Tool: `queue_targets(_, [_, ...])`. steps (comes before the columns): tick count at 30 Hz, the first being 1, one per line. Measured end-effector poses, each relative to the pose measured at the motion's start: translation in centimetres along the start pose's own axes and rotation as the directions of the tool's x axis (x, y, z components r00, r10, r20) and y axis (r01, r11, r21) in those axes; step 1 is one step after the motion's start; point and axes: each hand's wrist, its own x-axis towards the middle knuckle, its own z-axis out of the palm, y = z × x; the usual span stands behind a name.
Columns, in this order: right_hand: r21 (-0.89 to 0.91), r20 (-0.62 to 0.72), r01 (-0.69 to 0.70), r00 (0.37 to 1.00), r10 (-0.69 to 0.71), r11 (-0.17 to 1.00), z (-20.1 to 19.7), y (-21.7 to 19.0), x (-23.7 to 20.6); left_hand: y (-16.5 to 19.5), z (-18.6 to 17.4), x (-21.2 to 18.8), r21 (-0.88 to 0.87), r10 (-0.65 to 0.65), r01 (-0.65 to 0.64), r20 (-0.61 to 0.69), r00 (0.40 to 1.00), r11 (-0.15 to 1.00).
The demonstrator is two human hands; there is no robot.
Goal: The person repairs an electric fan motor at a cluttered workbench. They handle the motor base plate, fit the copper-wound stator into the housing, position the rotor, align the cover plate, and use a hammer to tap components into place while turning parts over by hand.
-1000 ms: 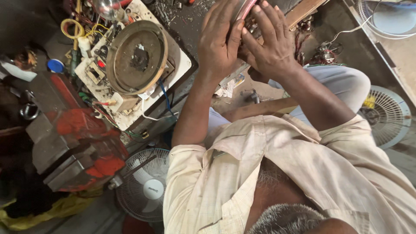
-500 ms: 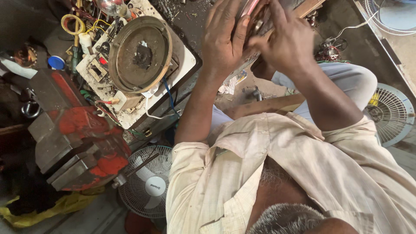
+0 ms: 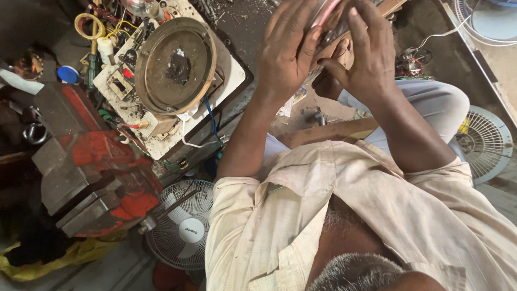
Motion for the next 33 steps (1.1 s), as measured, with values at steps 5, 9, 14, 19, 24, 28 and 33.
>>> queue_targets(5, [-0.043,-0.043,0.036,0.998,-0.038,0.998,1.5,0.3,-0.6,0.4,0.4,0.2,-0.01,0.009,-0.009,0.032,0.999,1.0])
queue_targets(9, [0.004,-0.083,0.031,0.996,-0.031,1.0,2.3,0.7,-1.0,0.4,0.5,0.2,0.001,0.007,-0.007,0.022,1.0,1.0])
queue_targets(14, [0.056,-0.094,0.019,0.995,-0.014,0.998,2.7,0.8,-1.1,0.5,0.4,-0.1,0.024,-0.004,0.003,0.042,0.999,1.0])
queue_targets(19, [0.048,-0.08,-0.021,0.996,0.024,0.999,3.0,0.3,-1.1,0.5,0.5,-0.1,0.039,0.006,-0.007,0.036,0.999,0.999])
queue_targets(24, [0.11,-0.073,-0.072,0.994,0.08,0.991,3.0,0.2,-1.1,0.7,0.5,-0.3,0.046,0.015,-0.017,0.032,0.999,0.999])
queue_targets(28, [0.14,-0.088,-0.087,0.991,0.1,0.986,3.1,0.2,-1.1,0.8,0.5,-0.4,0.044,0.01,-0.012,0.031,0.999,0.999])
queue_targets(33, [0.186,-0.098,-0.08,0.99,0.099,0.979,3.1,0.2,-1.0,0.7,0.7,-0.3,0.049,0.03,-0.032,0.03,0.999,0.998])
